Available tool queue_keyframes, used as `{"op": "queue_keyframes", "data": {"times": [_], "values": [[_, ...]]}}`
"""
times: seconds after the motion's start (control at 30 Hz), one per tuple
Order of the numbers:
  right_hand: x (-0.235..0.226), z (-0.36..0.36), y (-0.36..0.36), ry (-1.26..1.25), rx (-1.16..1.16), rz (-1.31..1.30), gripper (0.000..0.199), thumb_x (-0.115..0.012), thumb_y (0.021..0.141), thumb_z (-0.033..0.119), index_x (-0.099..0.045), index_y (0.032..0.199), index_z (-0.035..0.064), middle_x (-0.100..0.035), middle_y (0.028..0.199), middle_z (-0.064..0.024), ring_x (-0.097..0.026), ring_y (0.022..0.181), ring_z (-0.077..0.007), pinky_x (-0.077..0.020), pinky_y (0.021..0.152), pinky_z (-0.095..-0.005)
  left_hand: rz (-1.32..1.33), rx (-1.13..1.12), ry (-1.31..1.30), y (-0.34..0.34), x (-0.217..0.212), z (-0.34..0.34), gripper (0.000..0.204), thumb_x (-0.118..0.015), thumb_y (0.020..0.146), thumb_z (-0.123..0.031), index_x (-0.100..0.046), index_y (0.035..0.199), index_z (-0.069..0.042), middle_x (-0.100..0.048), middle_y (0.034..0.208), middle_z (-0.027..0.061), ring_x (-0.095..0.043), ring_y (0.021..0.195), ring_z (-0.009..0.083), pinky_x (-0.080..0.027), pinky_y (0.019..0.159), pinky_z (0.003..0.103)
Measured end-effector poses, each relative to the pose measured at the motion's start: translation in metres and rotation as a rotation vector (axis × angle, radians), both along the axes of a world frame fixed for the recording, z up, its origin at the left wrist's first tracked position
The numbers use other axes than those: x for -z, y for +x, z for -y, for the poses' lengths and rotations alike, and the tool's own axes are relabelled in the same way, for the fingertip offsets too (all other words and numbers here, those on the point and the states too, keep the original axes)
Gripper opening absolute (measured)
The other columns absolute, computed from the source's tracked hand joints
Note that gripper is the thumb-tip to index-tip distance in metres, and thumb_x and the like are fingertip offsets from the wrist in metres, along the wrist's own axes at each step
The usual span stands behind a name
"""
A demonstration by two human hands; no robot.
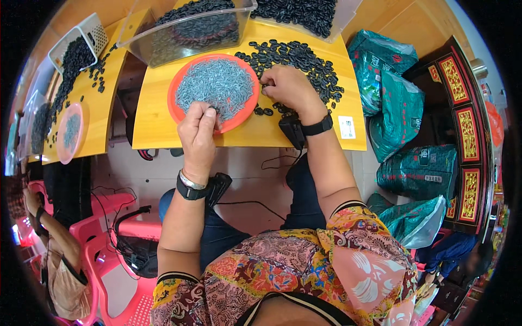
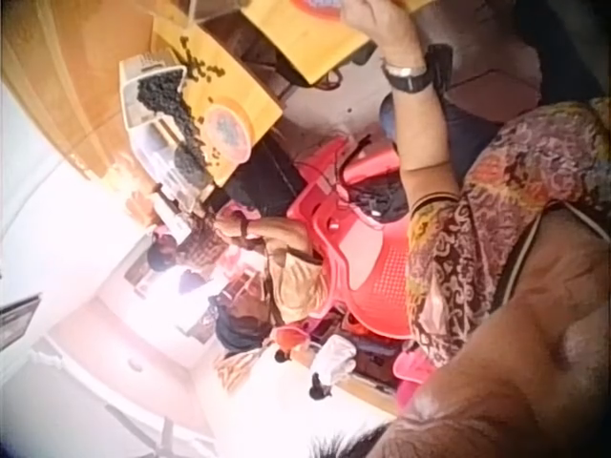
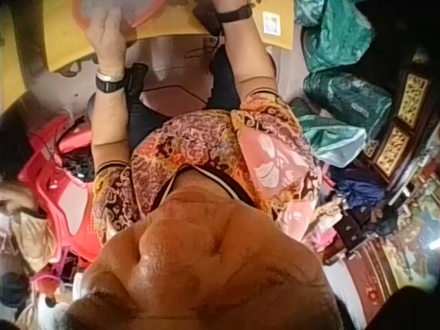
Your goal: Sorting small black components from a pile into a plastic container at a workstation.
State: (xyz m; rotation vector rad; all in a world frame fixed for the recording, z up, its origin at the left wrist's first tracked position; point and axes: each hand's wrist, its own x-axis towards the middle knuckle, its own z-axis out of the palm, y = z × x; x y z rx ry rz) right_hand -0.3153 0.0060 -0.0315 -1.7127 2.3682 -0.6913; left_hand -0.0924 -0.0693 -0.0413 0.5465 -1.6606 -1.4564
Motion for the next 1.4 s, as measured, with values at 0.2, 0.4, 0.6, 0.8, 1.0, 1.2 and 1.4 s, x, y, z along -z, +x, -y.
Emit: {"op": "queue_keyframes", "data": {"times": [0.2,0.4,0.6,0.8,1.0,1.2,1.4], "values": [[-0.003,0.0,0.0,0.048,0.016,-0.032,0.012,-0.066,0.067,0.017,-0.062,0.069,0.0049,-0.062,0.068,-0.0141,-0.061,0.07,-0.0329,-0.0468,0.062,-0.0425,0.014,0.007,0.0,0.0,-0.001,-0.001,0.012,-0.047,0.088,-0.004,-0.051,0.077,0.0,-0.051,0.064,0.0031,-0.047,0.059,0.0099,-0.039,0.056,0.025],[-0.005,-0.002,0.001,0.057,0.015,-0.038,0.018,-0.068,0.068,0.02,-0.059,0.067,0.005,-0.062,0.069,-0.0146,-0.06,0.071,-0.0337,-0.0463,0.063,-0.0432,0.006,0.016,0.016,0.0,-0.001,-0.002,0.012,-0.046,0.088,-0.004,-0.051,0.078,0.0,-0.051,0.063,0.0029,-0.047,0.058,0.0097,-0.039,0.055,0.024],[-0.003,-0.001,0.0,0.041,0.014,-0.062,0.016,-0.068,0.068,0.017,-0.059,0.071,0.0036,-0.062,0.071,-0.0154,-0.06,0.073,-0.0347,-0.0466,0.064,-0.044,0.007,0.015,0.04,0.0,-0.003,-0.003,0.012,-0.046,0.089,-0.004,-0.051,0.078,0.0,-0.052,0.064,0.0027,-0.047,0.059,0.0095,-0.039,0.055,0.024],[0.002,0.002,-0.005,-0.121,-0.015,0.156,0.01,-0.063,0.072,0.012,-0.062,0.078,0.0037,-0.063,0.075,-0.014,-0.061,0.073,-0.0338,-0.0481,0.067,-0.0416,-0.005,0.014,0.041,0.001,-0.003,-0.003,0.012,-0.046,0.088,-0.003,-0.051,0.078,0.0,-0.052,0.064,0.0025,-0.047,0.059,0.0095,-0.039,0.056,0.024],[-0.005,0.001,-0.005,-0.279,-0.011,0.148,0.021,-0.061,0.079,0.008,-0.064,0.098,0.0012,-0.06,0.076,-0.0065,-0.056,0.066,-0.0152,-0.0462,0.063,-0.0275,-0.008,0.021,0.006,0.002,-0.003,-0.002,0.011,-0.046,0.088,-0.003,-0.052,0.079,0.0,-0.052,0.064,0.0024,-0.047,0.059,0.0094,-0.04,0.056,0.024],[-0.018,0.001,0.009,-0.354,-0.094,0.321,0.017,-0.059,0.084,0.008,-0.065,0.099,0.0018,-0.061,0.082,-0.0036,-0.055,0.069,-0.0097,-0.046,0.065,-0.024,-0.005,0.018,0.014,0.001,-0.001,-0.001,0.011,-0.046,0.088,-0.003,-0.051,0.079,0.0,-0.052,0.064,0.0029,-0.048,0.059,0.0098,-0.04,0.055,0.024],[-0.024,0.006,0.035,-0.4,-0.112,0.574,0.013,-0.062,0.083,0.005,-0.065,0.095,-0.0002,-0.062,0.081,0.0,-0.055,0.071,-0.0045,-0.0456,0.065,-0.0192,0.001,0.019,0.007,0.002,-0.003,-0.002,0.012,-0.046,0.088,-0.004,-0.051,0.079,0.001,-0.052,0.063,0.0033,-0.048,0.058,0.01,-0.04,0.055,0.024]]}}
